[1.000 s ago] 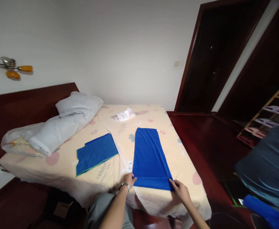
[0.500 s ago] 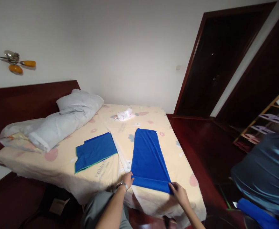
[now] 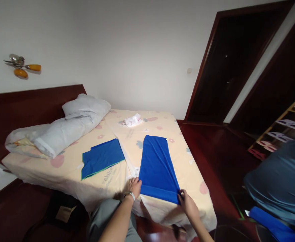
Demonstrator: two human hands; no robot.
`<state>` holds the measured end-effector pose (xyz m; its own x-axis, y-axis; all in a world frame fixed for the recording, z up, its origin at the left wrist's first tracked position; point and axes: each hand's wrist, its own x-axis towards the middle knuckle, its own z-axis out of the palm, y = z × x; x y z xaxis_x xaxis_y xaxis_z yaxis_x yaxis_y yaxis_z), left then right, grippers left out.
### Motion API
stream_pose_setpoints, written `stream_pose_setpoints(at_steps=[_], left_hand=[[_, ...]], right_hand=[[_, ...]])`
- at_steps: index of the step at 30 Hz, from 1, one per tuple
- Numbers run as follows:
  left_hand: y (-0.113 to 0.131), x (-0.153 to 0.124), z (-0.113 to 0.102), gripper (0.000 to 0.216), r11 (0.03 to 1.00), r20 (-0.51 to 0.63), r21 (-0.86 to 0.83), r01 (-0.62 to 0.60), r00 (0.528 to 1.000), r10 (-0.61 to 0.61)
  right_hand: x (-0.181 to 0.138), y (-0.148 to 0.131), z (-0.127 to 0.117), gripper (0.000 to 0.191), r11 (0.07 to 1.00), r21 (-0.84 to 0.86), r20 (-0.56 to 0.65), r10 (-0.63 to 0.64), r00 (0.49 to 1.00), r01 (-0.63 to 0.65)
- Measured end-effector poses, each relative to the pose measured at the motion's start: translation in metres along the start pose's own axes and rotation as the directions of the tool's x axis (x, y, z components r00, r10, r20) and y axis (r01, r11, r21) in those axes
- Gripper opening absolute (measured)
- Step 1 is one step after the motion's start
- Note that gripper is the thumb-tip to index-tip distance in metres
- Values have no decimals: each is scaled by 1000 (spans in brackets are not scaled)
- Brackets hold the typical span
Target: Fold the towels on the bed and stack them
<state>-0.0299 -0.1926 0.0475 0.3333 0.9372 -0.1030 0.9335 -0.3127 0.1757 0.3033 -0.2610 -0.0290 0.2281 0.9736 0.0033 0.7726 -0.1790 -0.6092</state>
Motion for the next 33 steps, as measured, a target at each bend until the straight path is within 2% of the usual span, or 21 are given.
stream_pose_setpoints(at_steps=[2,4,6,9,12,17,19,22,25,30,33], left_hand=[[-2,0,1,27,997,18,0,-73,997,73],[-4,0,4,34,990,56,-22,-139,989,140],[-6,0,8,38,986,94,-45,-162,982,165],[-11,-3,11,37,994,93,-52,-98,990,102],[-16,-6,11,40,998,67,-57,-25,997,29],[-23,-5,14,51,995,66,-94,-24,997,30],[-24,0,17,43,991,56,-131,18,998,-10],[-25,10,19,26,975,52,-194,110,993,-102],[-23,19,19,25,963,27,-225,150,989,-148],[-19,33,23,29,925,-127,-343,164,968,-219],[-18,43,31,31,864,-99,-457,209,954,-284]], right_hand=[[-2,-3,-1,35,992,-96,-96,-86,992,77],[-4,-4,-3,37,963,-208,-172,-209,963,172],[-8,0,-5,35,918,-263,-153,-344,926,297],[-14,8,-7,33,871,-206,-29,-461,887,446],[-15,17,-11,45,900,-143,56,-408,911,412],[-7,21,-19,60,926,-44,178,-363,915,376],[-3,21,-22,56,939,31,176,-344,922,344],[2,18,-24,47,958,197,141,-238,961,208],[9,13,-24,48,952,297,146,-119,982,71],[32,4,-15,49,984,170,82,42,996,-56],[45,2,-8,51,985,133,54,103,993,-109]])
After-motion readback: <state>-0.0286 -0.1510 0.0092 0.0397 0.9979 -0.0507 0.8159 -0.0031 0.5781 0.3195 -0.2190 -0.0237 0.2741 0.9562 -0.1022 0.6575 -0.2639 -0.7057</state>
